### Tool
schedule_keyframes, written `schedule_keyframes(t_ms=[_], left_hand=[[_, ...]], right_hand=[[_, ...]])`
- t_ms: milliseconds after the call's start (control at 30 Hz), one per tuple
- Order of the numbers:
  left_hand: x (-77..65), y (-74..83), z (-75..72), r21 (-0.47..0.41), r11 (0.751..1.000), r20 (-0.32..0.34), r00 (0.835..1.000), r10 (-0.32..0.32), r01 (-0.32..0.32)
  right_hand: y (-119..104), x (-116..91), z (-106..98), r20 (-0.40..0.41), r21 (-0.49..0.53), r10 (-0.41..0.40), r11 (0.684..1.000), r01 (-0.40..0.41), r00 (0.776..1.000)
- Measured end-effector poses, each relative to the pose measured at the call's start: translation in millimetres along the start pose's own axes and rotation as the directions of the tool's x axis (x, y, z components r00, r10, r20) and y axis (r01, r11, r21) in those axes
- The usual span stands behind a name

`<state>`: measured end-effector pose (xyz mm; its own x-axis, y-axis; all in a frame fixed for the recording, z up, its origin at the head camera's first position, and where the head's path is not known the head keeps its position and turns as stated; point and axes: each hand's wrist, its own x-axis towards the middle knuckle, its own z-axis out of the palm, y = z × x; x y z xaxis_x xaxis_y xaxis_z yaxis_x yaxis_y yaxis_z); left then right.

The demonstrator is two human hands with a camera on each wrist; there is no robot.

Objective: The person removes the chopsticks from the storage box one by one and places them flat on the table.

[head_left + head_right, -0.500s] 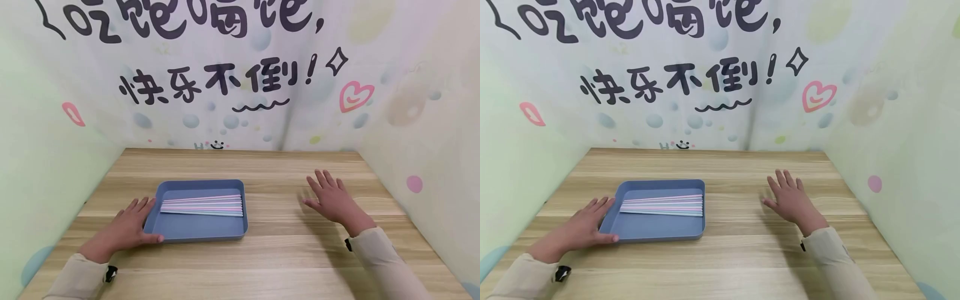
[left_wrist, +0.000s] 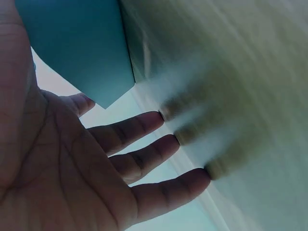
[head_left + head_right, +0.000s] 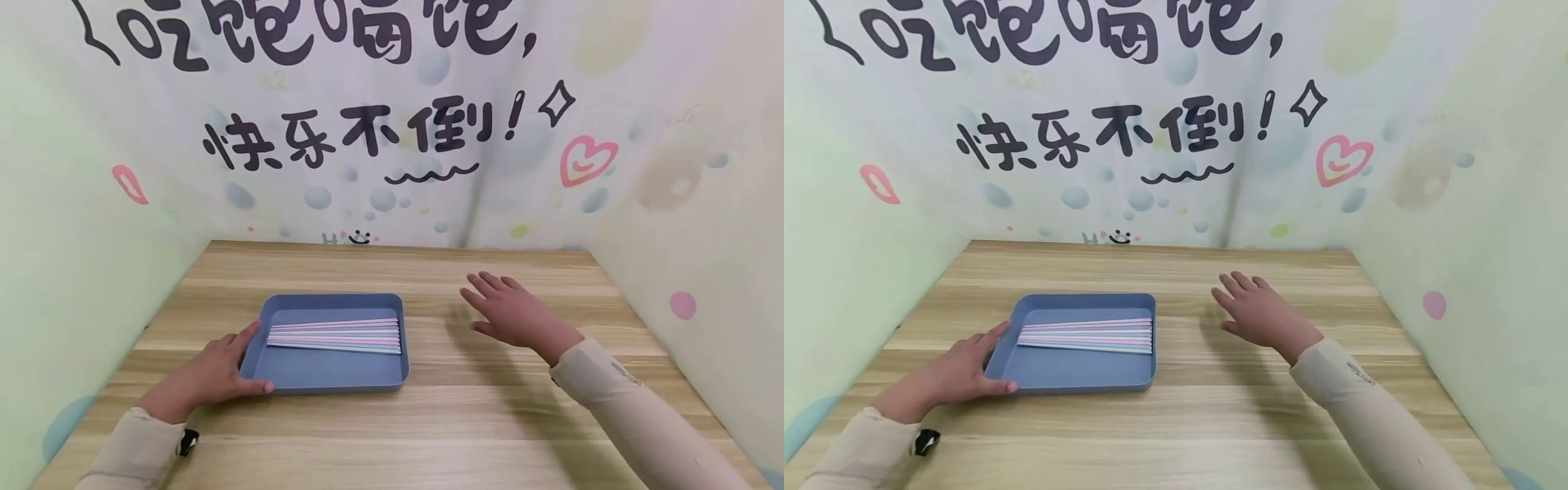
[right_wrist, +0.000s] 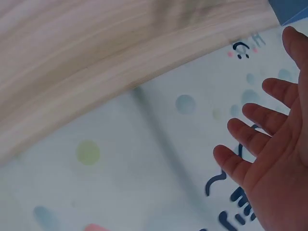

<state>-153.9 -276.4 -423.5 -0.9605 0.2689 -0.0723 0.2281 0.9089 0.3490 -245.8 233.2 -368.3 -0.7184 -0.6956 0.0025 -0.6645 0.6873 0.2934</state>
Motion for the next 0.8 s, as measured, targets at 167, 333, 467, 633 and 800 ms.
schedule_keyframes(t_ms=[167,333,467,633,800], left_hand=[[-0.7,5.2,-3.9,0.004,1.000,0.018,1.000,-0.020,0.020],[-0.8,9.0,-6.4,-0.004,1.000,0.031,0.999,-0.022,0.022],[-0.5,7.8,-6.3,0.003,1.000,0.038,0.999,-0.027,0.027],[1.4,3.7,-4.1,0.013,1.000,0.042,0.999,-0.027,0.027],[2.2,4.1,-4.4,0.022,1.000,0.039,0.999,-0.021,0.020]], right_hand=[[-11,18,-14,0.010,-0.101,-0.099,0.990,0.100,0.995],[-21,33,-27,-0.053,-0.202,-0.218,0.958,0.203,0.974],[-32,47,-38,-0.098,-0.273,-0.300,0.925,0.265,0.949],[-48,63,-49,-0.084,-0.350,-0.366,0.882,0.316,0.927],[-66,78,-52,-0.079,-0.396,-0.421,0.845,0.359,0.904]])
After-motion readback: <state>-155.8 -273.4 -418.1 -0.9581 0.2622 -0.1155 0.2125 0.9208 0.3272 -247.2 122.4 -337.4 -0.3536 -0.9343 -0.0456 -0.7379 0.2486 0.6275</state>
